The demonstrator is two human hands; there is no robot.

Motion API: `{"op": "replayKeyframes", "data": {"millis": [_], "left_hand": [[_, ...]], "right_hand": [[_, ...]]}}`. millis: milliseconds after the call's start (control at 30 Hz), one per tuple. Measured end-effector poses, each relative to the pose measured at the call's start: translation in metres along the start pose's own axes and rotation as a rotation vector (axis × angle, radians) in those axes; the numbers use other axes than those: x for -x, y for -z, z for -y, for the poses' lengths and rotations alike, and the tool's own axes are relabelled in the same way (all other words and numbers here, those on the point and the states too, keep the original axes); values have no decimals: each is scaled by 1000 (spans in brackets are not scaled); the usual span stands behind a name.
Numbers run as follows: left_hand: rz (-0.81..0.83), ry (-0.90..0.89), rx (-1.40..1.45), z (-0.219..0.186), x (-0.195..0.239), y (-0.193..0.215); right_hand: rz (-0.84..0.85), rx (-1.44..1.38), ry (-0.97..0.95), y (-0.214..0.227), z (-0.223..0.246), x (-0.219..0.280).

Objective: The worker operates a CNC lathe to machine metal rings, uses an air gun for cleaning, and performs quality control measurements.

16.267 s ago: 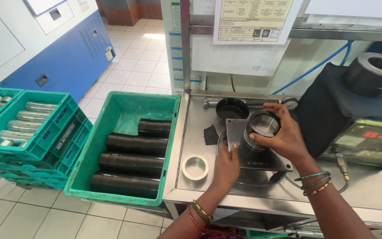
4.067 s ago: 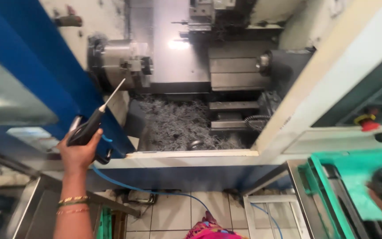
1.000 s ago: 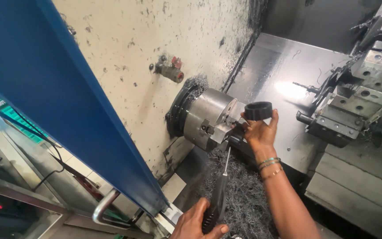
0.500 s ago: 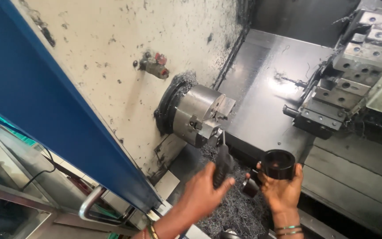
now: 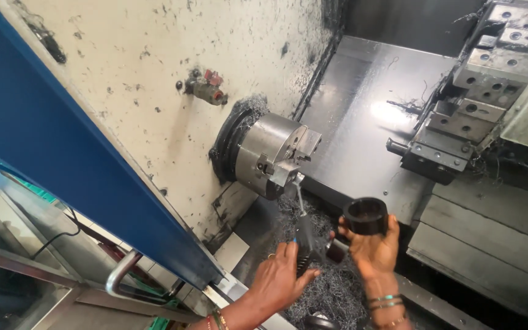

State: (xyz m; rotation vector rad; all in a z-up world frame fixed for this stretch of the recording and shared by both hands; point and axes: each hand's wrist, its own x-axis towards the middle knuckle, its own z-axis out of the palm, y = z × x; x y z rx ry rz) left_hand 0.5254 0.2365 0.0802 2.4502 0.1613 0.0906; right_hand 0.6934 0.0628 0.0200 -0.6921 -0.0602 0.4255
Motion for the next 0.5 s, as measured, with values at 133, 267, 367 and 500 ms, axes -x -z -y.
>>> {"op": "replayKeyframes", "data": {"millis": [133, 267, 367, 500], "left_hand": [[31, 12, -61, 10, 5, -17], [60, 30, -61, 25, 14, -31], [30, -36, -60, 40, 21, -39], [112, -35, -66, 51, 29, -33]], "right_hand": [[110, 47, 61, -12, -10, -37], [149, 68, -23, -38, -17, -79], [217, 72, -29, -43, -32, -108], [170, 20, -30, -51, -45, -125]]}}
